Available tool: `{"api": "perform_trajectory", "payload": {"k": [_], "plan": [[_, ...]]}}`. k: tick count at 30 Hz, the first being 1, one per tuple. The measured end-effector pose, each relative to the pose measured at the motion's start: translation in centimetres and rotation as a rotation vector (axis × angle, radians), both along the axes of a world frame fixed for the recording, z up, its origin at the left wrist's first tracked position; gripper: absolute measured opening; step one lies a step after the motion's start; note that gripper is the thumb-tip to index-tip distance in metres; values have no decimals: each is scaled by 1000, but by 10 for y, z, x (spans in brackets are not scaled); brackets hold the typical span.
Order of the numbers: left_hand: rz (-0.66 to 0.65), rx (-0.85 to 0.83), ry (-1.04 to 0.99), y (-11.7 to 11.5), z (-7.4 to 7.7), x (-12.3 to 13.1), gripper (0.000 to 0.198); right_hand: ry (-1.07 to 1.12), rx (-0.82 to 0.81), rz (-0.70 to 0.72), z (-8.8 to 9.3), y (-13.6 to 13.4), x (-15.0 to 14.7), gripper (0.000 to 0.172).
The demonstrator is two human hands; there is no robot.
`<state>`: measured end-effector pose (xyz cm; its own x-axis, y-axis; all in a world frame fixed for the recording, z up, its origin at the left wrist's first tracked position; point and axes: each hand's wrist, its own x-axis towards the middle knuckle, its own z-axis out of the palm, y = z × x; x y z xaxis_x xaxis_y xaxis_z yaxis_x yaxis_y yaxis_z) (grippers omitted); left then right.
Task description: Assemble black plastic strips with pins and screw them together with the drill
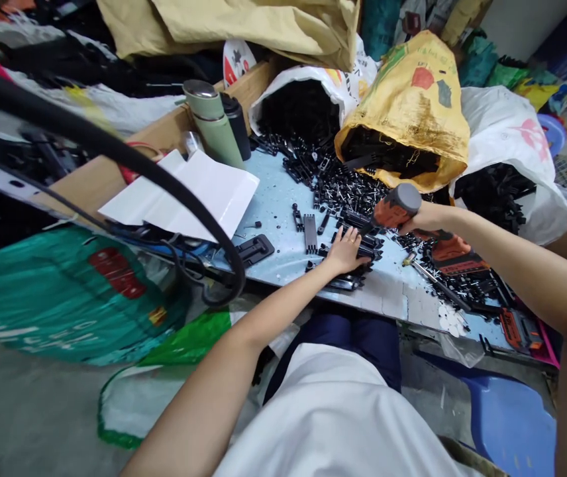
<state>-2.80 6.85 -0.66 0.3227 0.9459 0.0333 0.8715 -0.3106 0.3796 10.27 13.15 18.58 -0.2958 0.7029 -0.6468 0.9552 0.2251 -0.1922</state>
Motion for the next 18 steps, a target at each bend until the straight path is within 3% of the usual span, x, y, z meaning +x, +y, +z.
{"api": "perform_trajectory", "payload": {"k": [3,6,14,18], "plan": [[0,-5,45,30,6,-2,61,-49,38,-127,6,23,15,14],[23,-70,71,46,8,-1,54,-101,39,-113,4,39,22,13],[35,-119,112,50,0,0,51,-124,-9,-5,-21,77,23,20],[32,-138,111,51,1,0,51,-228,72,60,-15,67,15,24]]}}
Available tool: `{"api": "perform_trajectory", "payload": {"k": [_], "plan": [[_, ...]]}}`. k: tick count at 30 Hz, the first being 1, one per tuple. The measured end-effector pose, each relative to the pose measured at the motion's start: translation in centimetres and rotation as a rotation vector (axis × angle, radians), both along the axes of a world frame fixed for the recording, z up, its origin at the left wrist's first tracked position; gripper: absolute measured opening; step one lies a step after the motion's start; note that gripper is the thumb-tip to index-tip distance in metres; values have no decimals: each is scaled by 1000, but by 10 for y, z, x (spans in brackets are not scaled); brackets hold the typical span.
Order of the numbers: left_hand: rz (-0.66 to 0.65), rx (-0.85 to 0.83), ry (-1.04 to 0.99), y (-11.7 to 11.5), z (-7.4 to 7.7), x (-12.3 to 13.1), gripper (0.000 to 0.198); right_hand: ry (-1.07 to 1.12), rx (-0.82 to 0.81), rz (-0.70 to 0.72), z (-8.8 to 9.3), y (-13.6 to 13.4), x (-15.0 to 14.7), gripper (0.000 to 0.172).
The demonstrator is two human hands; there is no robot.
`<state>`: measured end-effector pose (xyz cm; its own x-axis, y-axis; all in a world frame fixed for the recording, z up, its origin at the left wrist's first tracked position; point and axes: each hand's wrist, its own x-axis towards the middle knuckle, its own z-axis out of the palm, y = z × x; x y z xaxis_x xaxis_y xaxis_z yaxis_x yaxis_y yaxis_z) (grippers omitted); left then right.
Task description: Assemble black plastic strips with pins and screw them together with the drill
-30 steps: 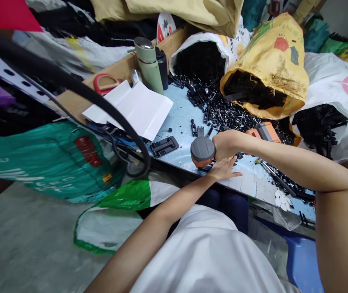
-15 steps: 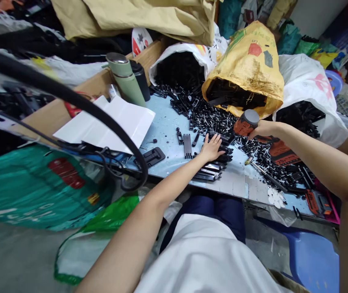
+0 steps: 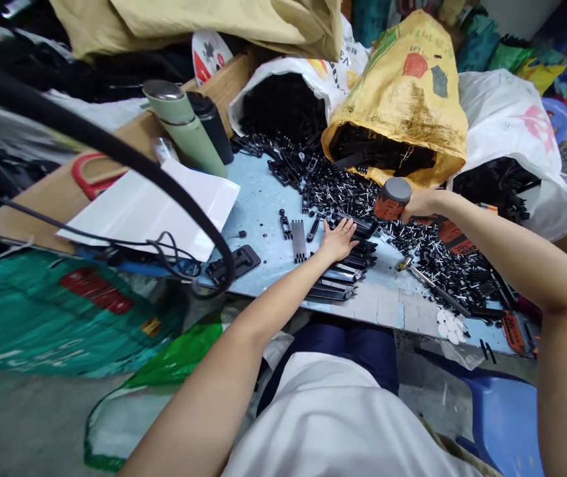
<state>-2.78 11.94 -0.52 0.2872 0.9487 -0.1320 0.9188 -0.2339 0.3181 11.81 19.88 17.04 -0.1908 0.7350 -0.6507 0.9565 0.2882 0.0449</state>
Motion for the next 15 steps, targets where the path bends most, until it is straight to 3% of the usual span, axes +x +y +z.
{"api": "perform_trajectory", "payload": {"k": [6,15], "plan": [[5,60,-19,-4,3,1,49,-117,2,30,17,-38,-2,22],[-4,107,-53,-3,-1,0,49,-100,-12,52,6,-45,-16,12]]}}
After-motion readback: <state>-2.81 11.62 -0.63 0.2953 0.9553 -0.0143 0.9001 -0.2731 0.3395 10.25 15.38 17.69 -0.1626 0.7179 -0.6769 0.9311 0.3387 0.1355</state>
